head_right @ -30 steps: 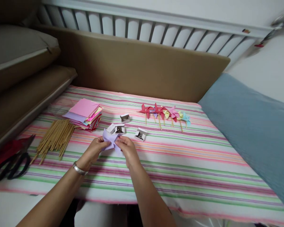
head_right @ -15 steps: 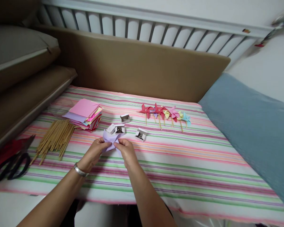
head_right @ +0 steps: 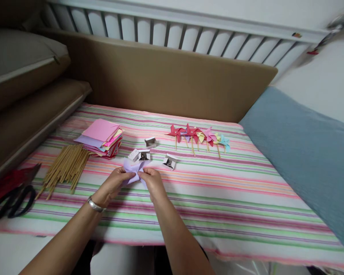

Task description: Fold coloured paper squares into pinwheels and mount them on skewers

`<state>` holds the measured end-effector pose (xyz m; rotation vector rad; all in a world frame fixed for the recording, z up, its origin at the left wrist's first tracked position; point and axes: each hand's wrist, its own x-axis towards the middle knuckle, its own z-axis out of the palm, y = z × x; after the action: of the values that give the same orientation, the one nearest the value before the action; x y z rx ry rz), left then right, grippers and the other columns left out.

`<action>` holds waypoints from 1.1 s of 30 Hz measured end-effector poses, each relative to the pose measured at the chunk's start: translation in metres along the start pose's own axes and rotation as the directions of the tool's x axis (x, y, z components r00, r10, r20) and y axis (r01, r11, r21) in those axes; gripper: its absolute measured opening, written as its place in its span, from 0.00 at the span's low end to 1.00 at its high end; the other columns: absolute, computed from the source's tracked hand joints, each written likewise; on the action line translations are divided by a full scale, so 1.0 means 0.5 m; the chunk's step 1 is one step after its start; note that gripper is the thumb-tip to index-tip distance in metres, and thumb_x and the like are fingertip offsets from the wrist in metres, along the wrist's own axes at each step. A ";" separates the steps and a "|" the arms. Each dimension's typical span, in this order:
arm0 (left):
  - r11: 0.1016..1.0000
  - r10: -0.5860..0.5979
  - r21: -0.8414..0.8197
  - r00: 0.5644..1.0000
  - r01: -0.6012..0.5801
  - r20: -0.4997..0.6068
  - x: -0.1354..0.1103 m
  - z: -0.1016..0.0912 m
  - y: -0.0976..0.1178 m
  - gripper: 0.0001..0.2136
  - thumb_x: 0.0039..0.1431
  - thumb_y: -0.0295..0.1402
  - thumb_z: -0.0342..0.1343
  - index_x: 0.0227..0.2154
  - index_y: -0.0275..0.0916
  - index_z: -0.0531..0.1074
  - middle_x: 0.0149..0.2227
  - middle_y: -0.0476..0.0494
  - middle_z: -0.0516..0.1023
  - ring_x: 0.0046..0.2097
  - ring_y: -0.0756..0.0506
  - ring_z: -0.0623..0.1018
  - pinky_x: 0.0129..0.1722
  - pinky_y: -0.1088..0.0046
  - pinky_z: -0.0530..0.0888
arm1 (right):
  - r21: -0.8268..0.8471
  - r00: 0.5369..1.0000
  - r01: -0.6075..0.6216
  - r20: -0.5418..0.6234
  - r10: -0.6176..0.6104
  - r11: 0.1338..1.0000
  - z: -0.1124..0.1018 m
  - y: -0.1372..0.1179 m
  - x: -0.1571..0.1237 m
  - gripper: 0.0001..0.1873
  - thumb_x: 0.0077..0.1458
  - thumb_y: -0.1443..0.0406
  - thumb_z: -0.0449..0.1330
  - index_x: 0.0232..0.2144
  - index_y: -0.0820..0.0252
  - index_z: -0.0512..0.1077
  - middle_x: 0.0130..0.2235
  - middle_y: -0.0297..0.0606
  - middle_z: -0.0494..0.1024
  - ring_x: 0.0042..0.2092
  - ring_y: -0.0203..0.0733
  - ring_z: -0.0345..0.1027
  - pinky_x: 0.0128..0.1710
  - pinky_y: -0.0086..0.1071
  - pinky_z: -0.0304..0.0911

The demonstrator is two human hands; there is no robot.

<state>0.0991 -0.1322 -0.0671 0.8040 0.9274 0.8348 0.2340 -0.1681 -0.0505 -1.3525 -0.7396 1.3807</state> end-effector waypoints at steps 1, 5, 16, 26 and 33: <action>1.000 0.001 0.003 1.000 -0.001 -0.006 0.000 0.001 0.000 0.10 0.35 0.30 0.65 0.26 0.34 0.78 0.26 0.46 0.80 0.27 0.49 0.75 0.31 0.74 0.68 | -0.006 1.000 0.002 -0.001 -0.002 1.000 0.000 0.000 0.000 0.12 0.35 0.60 0.65 0.18 0.62 0.66 0.17 0.26 0.63 0.21 0.29 0.51 0.23 0.26 0.46; 0.999 0.009 0.036 0.999 -0.007 -0.049 -0.001 0.005 0.001 0.10 0.35 0.29 0.65 0.25 0.34 0.78 0.25 0.45 0.80 0.27 0.49 0.75 0.31 0.74 0.68 | -0.034 1.000 0.003 0.010 -0.003 0.999 0.000 0.003 0.001 0.12 0.35 0.60 0.64 0.20 0.63 0.68 0.18 0.27 0.65 0.21 0.30 0.53 0.24 0.26 0.48; 0.998 0.044 0.038 0.998 -0.042 -0.037 -0.012 0.008 -0.002 0.09 0.35 0.28 0.64 0.25 0.33 0.78 0.23 0.47 0.79 0.25 0.50 0.73 0.30 0.75 0.67 | -0.205 0.998 0.052 0.038 -0.045 0.977 -0.003 0.018 0.003 0.12 0.37 0.58 0.61 0.21 0.62 0.68 0.19 0.29 0.67 0.21 0.32 0.56 0.23 0.27 0.51; 0.990 0.142 0.035 0.935 -0.138 -0.325 -0.037 -0.058 0.026 0.06 0.32 0.29 0.61 0.19 0.33 0.73 0.17 0.51 0.71 0.20 0.52 0.67 0.23 0.77 0.59 | -0.750 0.963 0.188 0.012 -0.271 0.634 -0.010 -0.007 0.057 0.15 0.53 0.62 0.51 0.37 0.59 0.75 0.40 0.40 0.78 0.43 0.43 0.69 0.43 0.33 0.61; 0.978 0.178 -0.042 0.926 -0.204 -0.334 -0.068 -0.056 0.023 0.05 0.33 0.29 0.59 0.18 0.33 0.73 0.16 0.51 0.69 0.20 0.53 0.65 0.22 0.76 0.57 | -0.994 0.982 0.004 -0.017 -0.187 0.111 0.048 -0.058 0.151 0.10 0.50 0.69 0.55 0.31 0.61 0.77 0.40 0.50 0.78 0.48 0.53 0.69 0.46 0.41 0.60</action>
<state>0.0590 -0.1508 -0.0561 0.7073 1.1144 1.1944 0.2296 -0.0841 -0.0441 -2.3421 -1.8401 0.4539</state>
